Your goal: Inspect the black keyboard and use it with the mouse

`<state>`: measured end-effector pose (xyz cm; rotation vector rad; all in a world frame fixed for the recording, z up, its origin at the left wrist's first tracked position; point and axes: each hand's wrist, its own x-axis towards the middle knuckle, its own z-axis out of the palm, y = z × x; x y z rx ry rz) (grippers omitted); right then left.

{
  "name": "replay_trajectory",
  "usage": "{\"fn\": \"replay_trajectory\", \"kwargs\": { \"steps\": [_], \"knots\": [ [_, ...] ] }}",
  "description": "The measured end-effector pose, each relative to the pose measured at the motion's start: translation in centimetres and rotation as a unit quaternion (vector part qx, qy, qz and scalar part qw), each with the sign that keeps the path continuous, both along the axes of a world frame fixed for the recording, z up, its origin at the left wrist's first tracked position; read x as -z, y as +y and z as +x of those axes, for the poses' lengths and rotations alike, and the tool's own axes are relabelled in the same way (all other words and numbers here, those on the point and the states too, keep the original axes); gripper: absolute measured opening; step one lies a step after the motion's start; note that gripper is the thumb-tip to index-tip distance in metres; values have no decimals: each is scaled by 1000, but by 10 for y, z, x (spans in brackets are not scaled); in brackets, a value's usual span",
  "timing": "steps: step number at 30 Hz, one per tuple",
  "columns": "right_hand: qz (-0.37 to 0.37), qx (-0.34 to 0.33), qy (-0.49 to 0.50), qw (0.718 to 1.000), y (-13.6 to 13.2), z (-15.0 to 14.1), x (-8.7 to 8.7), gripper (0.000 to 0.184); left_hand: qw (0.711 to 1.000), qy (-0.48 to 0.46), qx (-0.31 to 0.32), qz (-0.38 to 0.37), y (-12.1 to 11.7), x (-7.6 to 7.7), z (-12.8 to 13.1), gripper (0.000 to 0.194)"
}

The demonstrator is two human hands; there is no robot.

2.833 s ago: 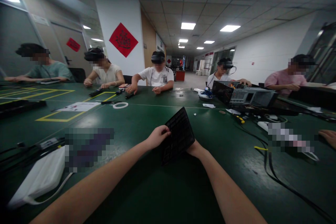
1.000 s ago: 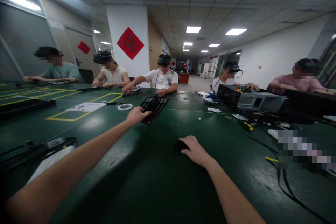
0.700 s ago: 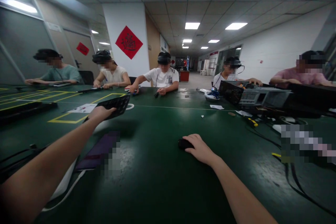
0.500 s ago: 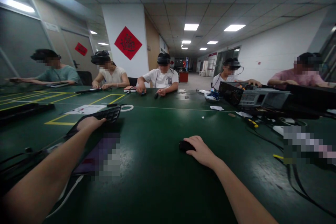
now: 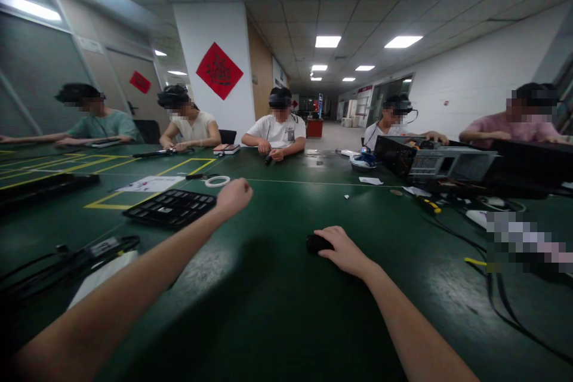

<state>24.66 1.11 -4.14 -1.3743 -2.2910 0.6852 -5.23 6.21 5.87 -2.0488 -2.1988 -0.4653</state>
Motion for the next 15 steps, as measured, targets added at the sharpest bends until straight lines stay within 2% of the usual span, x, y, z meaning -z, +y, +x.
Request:
{"fn": "replay_trajectory", "kwargs": {
  "steps": [3,6,8,10,13,15],
  "knots": [
    [50,34,-2,998,8,19,-2,53,991,9,131,-26,-32,34,72,26],
    [134,132,-18,982,20,55,-1,49,974,8,215,-70,-59,66,109,24],
    [170,232,-55,956,27,81,3,47,965,4,244,-92,-67,79,114,22],
    [181,338,-102,918,31,102,9,45,960,-2,262,-101,-67,85,111,21],
    [114,455,-157,869,29,117,19,47,955,-8,277,-104,-63,87,105,22],
    [67,499,-172,847,25,116,21,46,953,-9,282,-109,-61,87,104,22]
  ]
}}
